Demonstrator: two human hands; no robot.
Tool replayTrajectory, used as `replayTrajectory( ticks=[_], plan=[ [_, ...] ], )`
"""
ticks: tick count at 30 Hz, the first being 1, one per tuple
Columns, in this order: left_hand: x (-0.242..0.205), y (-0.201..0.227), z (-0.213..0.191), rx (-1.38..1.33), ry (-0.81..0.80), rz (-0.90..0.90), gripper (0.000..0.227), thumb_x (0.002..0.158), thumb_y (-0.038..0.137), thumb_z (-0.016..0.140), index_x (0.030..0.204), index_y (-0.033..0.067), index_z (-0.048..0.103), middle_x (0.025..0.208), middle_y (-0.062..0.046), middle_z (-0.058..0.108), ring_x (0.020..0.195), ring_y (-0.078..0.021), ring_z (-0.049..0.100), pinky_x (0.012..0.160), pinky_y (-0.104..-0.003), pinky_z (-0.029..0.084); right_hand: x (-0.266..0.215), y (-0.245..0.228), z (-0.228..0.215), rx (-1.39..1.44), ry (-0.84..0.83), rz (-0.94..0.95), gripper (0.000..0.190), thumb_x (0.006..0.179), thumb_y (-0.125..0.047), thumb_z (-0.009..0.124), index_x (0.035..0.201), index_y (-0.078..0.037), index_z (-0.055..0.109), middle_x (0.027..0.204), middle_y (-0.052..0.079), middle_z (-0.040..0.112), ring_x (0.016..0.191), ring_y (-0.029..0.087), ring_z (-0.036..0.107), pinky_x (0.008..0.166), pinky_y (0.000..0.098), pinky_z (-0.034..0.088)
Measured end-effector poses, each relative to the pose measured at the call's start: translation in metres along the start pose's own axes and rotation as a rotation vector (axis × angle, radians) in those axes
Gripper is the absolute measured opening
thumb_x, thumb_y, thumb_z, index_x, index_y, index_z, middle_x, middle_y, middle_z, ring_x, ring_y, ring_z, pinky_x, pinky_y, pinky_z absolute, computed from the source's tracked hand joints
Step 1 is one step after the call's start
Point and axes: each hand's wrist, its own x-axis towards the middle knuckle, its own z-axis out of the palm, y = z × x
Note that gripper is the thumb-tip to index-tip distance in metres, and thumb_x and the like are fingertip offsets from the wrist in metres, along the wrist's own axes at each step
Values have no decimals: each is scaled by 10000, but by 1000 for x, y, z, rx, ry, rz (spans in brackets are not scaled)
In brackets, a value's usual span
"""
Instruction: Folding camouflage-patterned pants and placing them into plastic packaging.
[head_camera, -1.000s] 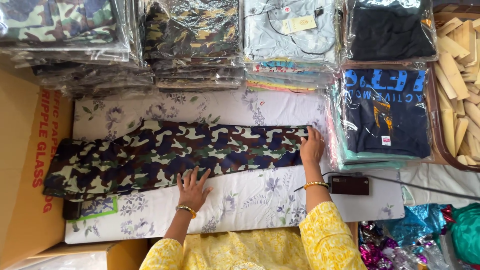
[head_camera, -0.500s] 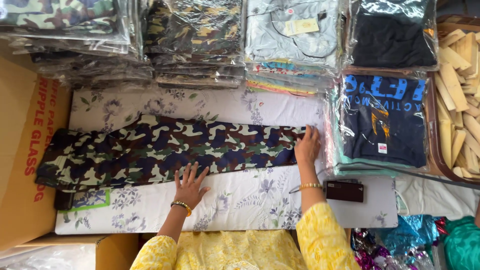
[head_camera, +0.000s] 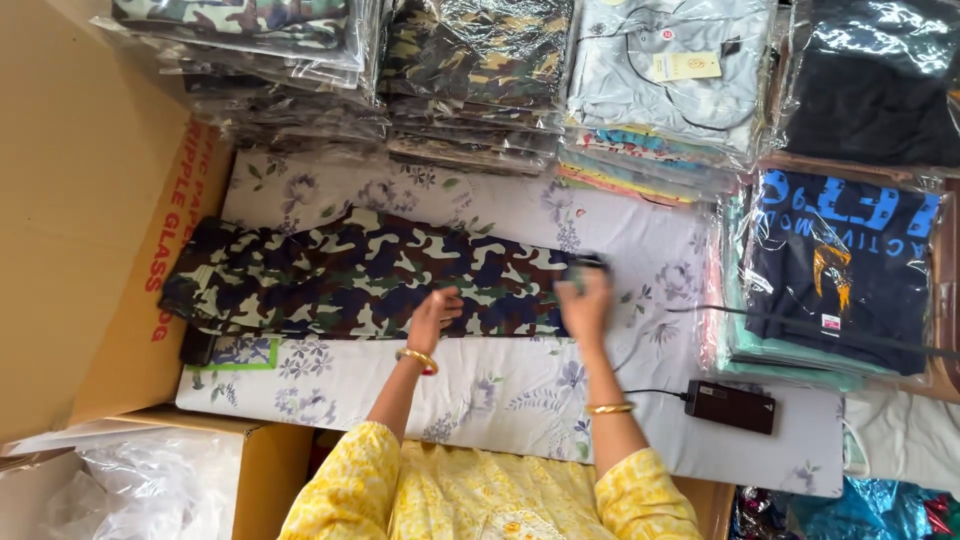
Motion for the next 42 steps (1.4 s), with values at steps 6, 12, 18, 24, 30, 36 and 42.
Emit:
replayTrajectory(
  ticks=[6,12,18,24,30,36,42],
  plan=[
    [0,63,-26,-353,249,-389,574,956,489,524,1414,144,550,1342,-78,628,1197,-265,602,970,-422,443,-62,-103,46,319,-524,-50,470,868,-106,770,1314,-72,626,1041,67,729,912,117,699,769,263,593],
    [38,-20,-82,199,402,-22,538,875,164,742,1374,13,608,1332,-192,691,1192,-340,671,1032,-374,483,-41,0,52,61,-225,-11,393,849,-182,786,1217,-80,691,1071,92,741,931,197,704,803,338,591],
    [10,22,-116,223,538,-72,609,874,128,751,1440,96,528,1375,-215,614,1217,-355,622,1003,-411,486,-31,-13,89,-154,-197,177,608,787,-319,830,1304,-95,601,984,122,731,854,282,705,770,405,552],
    [4,3,-106,235,536,-32,723,838,116,764,1493,185,468,1294,-188,649,1133,-336,657,950,-420,511,-23,7,110,-214,-285,154,409,775,-339,868,1014,-54,698,882,122,751,814,314,718,742,425,536],
    [2,-10,-63,225,358,-51,725,835,126,754,1489,209,453,1112,-122,724,908,-249,709,835,-390,551,27,53,-5,-320,-113,33,397,753,-326,874,932,-17,699,885,198,736,792,380,703,726,478,524],
    [-18,-4,-45,288,321,102,413,842,117,731,1245,175,659,1053,-51,733,863,-199,716,835,-369,561,34,18,-104,-706,216,9,433,781,-225,829,1157,-47,707,1036,212,703,961,422,657,795,509,502],
    [-11,12,-95,746,941,250,432,758,195,792,1165,207,648,1101,-108,702,1063,-346,633,935,-524,440,-18,-4,-31,-438,0,-415,372,850,-116,751,1216,-113,685,1149,115,679,1119,343,613,992,448,487]
  ],
)
